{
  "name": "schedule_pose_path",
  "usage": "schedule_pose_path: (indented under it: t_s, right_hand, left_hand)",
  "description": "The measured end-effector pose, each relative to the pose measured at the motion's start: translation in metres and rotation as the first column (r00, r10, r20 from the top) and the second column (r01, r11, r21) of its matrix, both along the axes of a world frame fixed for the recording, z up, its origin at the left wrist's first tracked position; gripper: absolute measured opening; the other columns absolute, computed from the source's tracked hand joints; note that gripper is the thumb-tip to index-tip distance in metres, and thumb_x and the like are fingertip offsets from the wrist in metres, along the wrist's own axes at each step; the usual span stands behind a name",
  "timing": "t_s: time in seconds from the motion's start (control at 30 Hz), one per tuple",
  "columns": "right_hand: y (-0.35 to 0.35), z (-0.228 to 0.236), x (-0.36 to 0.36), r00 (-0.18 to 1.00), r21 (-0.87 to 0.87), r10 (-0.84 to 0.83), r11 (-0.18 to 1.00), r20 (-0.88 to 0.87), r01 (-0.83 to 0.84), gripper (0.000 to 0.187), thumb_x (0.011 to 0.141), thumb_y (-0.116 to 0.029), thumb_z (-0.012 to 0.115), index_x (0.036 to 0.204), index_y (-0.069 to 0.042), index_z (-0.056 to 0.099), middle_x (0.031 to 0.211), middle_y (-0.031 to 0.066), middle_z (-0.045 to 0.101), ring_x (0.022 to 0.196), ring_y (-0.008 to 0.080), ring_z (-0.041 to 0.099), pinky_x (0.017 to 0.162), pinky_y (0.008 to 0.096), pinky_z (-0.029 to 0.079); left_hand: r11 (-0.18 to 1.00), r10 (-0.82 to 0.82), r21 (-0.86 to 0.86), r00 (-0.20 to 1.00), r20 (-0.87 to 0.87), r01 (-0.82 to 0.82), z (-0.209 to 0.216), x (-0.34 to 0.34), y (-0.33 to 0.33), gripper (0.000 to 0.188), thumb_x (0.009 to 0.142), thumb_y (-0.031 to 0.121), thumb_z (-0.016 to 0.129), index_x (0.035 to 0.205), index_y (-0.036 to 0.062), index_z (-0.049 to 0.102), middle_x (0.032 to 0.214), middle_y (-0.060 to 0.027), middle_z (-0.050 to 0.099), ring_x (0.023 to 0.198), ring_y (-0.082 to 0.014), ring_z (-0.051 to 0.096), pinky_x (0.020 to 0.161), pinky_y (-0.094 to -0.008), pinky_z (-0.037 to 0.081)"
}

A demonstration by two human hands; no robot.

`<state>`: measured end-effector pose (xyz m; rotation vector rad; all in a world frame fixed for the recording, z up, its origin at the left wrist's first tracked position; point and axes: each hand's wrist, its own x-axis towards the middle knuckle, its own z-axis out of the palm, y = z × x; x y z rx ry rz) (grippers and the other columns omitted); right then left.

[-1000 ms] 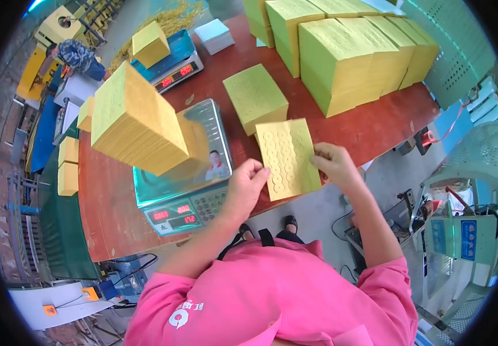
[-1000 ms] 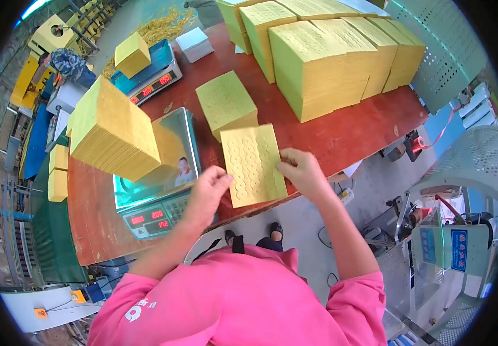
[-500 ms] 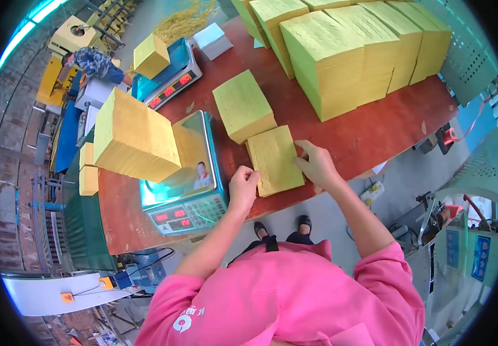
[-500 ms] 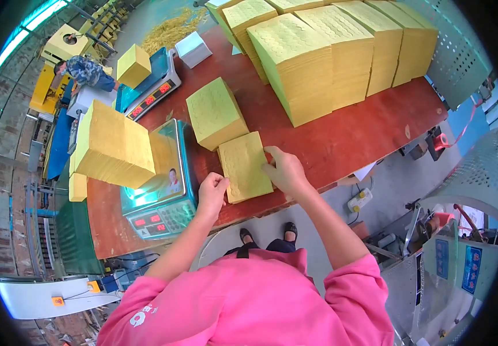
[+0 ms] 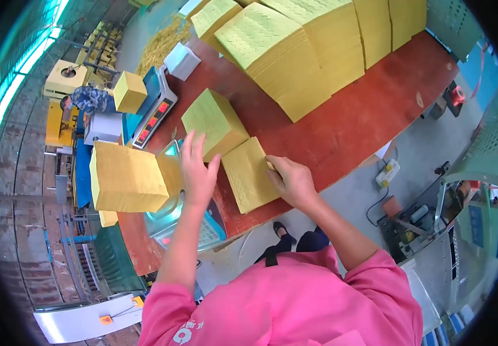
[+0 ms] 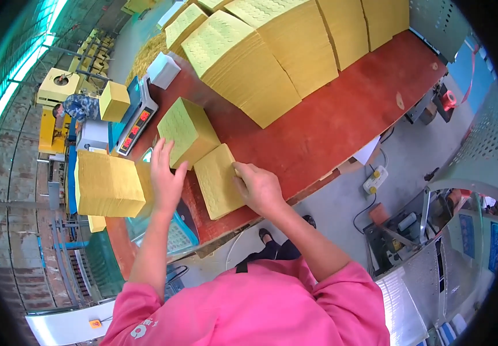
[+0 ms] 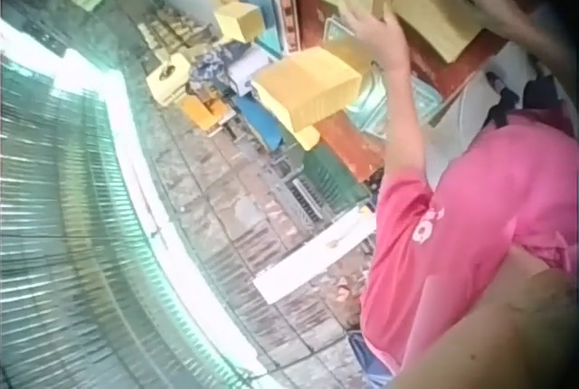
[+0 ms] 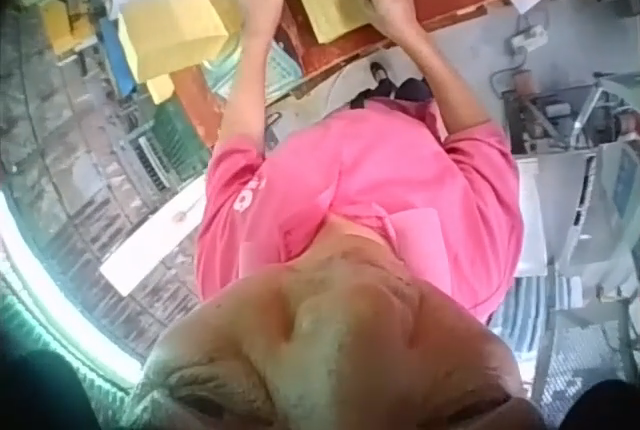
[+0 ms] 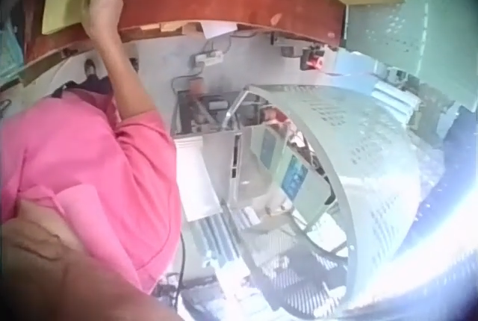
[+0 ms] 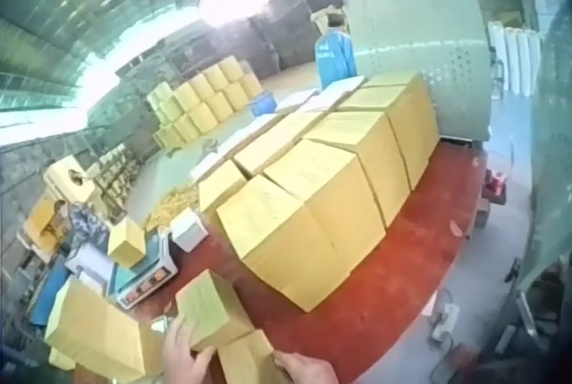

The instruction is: The recorder weighs stacks of yellow textured paper on a digital scale and organizes them on a work table in a paper mill.

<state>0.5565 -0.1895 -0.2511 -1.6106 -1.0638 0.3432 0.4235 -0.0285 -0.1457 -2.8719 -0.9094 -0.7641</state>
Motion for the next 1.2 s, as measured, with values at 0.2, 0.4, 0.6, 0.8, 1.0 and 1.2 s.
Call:
schedule_pose_path:
  t_s: [0.2,0.4,0.6,0.8,1.0,1.2]
  right_hand:
    - [0.001,-0.001,0.001,0.995,0.127,0.027,0.992,-0.099,-0.014,0.025,0.085,-0.008,0.064,0.109,-0.004,0.060,0.094,0.0161,0.066,0.081,0.0342,0.066,0.070,0.0413,0.053]
    - [-0.001,-0.001,0.007,0.981,0.131,0.046,0.991,-0.191,-0.021,0.023,0.086,-0.005,0.062,0.109,-0.003,0.061,0.095,0.0172,0.066,0.081,0.0344,0.066,0.070,0.0406,0.054]
    - [0.001,0.006,0.006,0.966,0.084,0.041,0.996,-0.256,-0.021,0.021,0.088,-0.006,0.061,0.108,-0.002,0.063,0.097,0.0187,0.066,0.084,0.0339,0.067,0.073,0.0376,0.054]
    - [0.002,0.023,0.005,0.707,0.016,0.083,0.995,-0.702,-0.101,0.026,0.096,-0.015,0.055,0.114,0.001,0.064,0.085,0.0067,0.066,0.074,0.0116,0.063,0.066,0.0262,0.051]
    - [0.011,0.053,0.000,0.494,0.059,0.220,0.945,-0.841,-0.321,0.036,0.099,-0.016,0.049,0.128,0.004,0.052,0.110,0.0110,0.063,0.092,0.0170,0.062,0.078,0.0296,0.051]
    - [-0.002,0.093,-0.033,0.592,0.137,0.283,0.950,-0.754,-0.280,0.036,0.091,-0.003,0.047,0.126,0.005,0.052,0.115,0.0084,0.061,0.102,0.0140,0.056,0.089,0.0290,0.045]
  left_hand:
    - [0.987,-0.077,-0.157,0.970,-0.229,0.042,0.004,-0.002,0.050,0.033,0.077,0.011,0.074,0.106,0.0014,0.063,0.116,-0.0152,0.064,0.107,-0.0322,0.060,0.091,-0.0379,0.048]
    - [0.965,-0.110,-0.252,0.983,-0.147,0.070,-0.002,-0.011,0.062,0.019,0.083,0.009,0.067,0.100,0.0003,0.065,0.112,-0.0142,0.068,0.097,-0.0280,0.066,0.084,-0.0336,0.050]
    - [0.955,-0.061,-0.294,0.997,-0.045,0.045,0.003,-0.011,0.054,0.015,0.085,0.009,0.064,0.098,0.0018,0.065,0.110,-0.0158,0.067,0.102,-0.0335,0.064,0.087,-0.0380,0.050]
    - [0.975,-0.184,0.120,0.983,-0.012,0.185,0.017,-0.021,-0.003,0.011,0.076,0.000,0.062,0.086,-0.0015,0.062,0.100,-0.0178,0.066,0.099,-0.0348,0.063,0.088,-0.0436,0.050]
    - [0.953,-0.290,0.111,0.954,0.073,0.281,-0.011,-0.043,-0.095,0.011,0.074,0.009,0.065,0.082,0.0019,0.064,0.110,-0.0157,0.063,0.116,-0.0291,0.056,0.100,-0.0473,0.044]
    - [0.935,0.157,-0.354,0.895,0.418,0.001,-0.006,-0.082,-0.096,0.070,0.083,0.031,0.074,0.134,-0.0063,0.044,0.115,-0.0188,0.063,0.115,-0.0307,0.057,0.099,-0.0389,0.045]
